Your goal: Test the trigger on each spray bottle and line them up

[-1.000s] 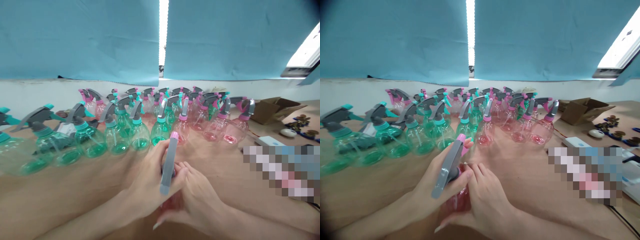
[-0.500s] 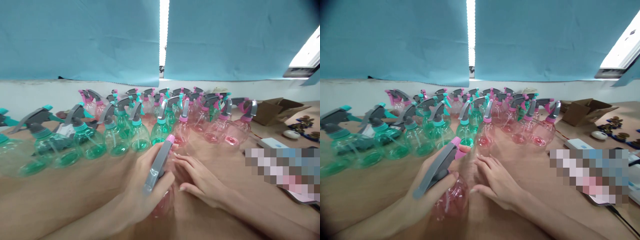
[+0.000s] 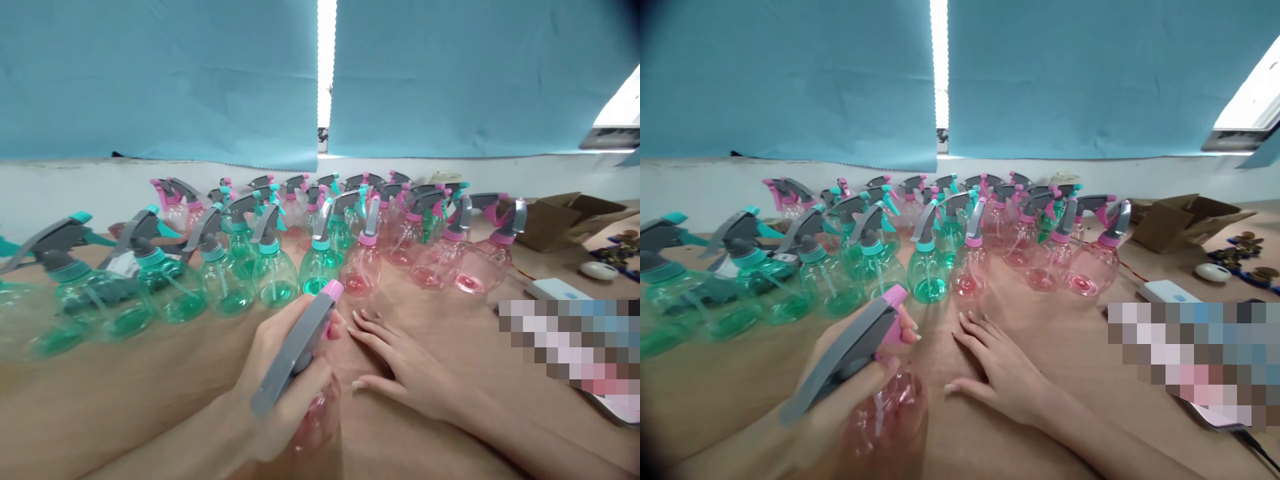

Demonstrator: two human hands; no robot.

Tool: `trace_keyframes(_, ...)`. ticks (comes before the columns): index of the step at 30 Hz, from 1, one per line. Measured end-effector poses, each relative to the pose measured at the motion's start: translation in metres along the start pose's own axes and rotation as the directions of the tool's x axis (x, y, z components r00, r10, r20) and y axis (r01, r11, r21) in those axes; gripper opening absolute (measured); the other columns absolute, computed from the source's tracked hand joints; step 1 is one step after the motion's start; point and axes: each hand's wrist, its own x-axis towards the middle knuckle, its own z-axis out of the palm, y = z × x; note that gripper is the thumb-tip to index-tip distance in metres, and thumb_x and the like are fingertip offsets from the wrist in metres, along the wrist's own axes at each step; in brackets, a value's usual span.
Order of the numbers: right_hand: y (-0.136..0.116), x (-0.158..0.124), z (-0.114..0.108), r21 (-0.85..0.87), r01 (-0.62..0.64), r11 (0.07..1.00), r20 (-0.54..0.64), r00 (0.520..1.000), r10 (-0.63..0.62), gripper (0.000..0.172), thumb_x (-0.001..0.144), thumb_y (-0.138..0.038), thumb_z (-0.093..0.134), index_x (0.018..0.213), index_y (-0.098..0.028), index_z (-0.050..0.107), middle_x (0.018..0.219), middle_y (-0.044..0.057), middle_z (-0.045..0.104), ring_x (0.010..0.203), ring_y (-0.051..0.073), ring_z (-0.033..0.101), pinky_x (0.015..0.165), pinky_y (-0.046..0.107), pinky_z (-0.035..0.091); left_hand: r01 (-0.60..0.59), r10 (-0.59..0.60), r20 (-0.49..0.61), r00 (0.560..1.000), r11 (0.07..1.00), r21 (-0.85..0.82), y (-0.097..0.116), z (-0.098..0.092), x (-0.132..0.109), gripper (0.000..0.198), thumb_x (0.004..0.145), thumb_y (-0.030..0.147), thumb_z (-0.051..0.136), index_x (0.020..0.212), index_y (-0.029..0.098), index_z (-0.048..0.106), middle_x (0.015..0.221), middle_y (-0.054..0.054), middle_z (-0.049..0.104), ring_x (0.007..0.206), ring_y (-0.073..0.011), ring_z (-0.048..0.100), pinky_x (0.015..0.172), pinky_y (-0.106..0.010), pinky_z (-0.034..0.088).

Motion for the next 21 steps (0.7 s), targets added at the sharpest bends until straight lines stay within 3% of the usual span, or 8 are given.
trace_keyframes(9,0.002,0.001,-0.003,0.000,-0.044,0.999,0.106,0.993,0.044,0.077,0.088,-0.066,0.050,0.147,-0.016,0.041,0.155,0.012,0.030,0.144,0.032,0.024,0.116,0.053,0.025,0.054,-0.049,-0.064,0.997,0.996,0.076,-0.001,0.006,0.005,0.020,0.074,0.019,0.050,0.092,0.024,0.058,0.073,0.003,0.058,0.058,-0.0136,0.052,0.054,-0.025,0.047)
trace_keyframes(17,0.005,0.000,-0.003,0.012,-0.056,0.998,0.138,0.989,0.053,0.077,0.089,-0.066,0.047,0.148,-0.017,0.037,0.157,0.010,0.025,0.145,0.031,0.020,0.117,0.054,0.022,0.055,-0.051,-0.077,0.996,0.998,0.042,-0.007,0.007,0.005,0.022,0.074,0.017,0.053,0.094,0.024,0.059,0.078,0.001,0.059,0.066,-0.0152,0.056,0.063,-0.028,0.051)
trace_keyframes(21,0.004,0.000,-0.005,0.020,-0.064,0.998,0.150,0.987,0.060,0.078,0.089,-0.067,0.047,0.148,-0.017,0.036,0.156,0.010,0.025,0.145,0.031,0.020,0.118,0.054,0.021,0.078,-0.079,-0.053,0.995,0.997,-0.011,-0.009,0.006,0.005,0.036,0.073,0.016,0.058,0.108,0.025,0.063,0.083,0.000,0.065,0.077,-0.0182,0.062,0.071,-0.031,0.054)
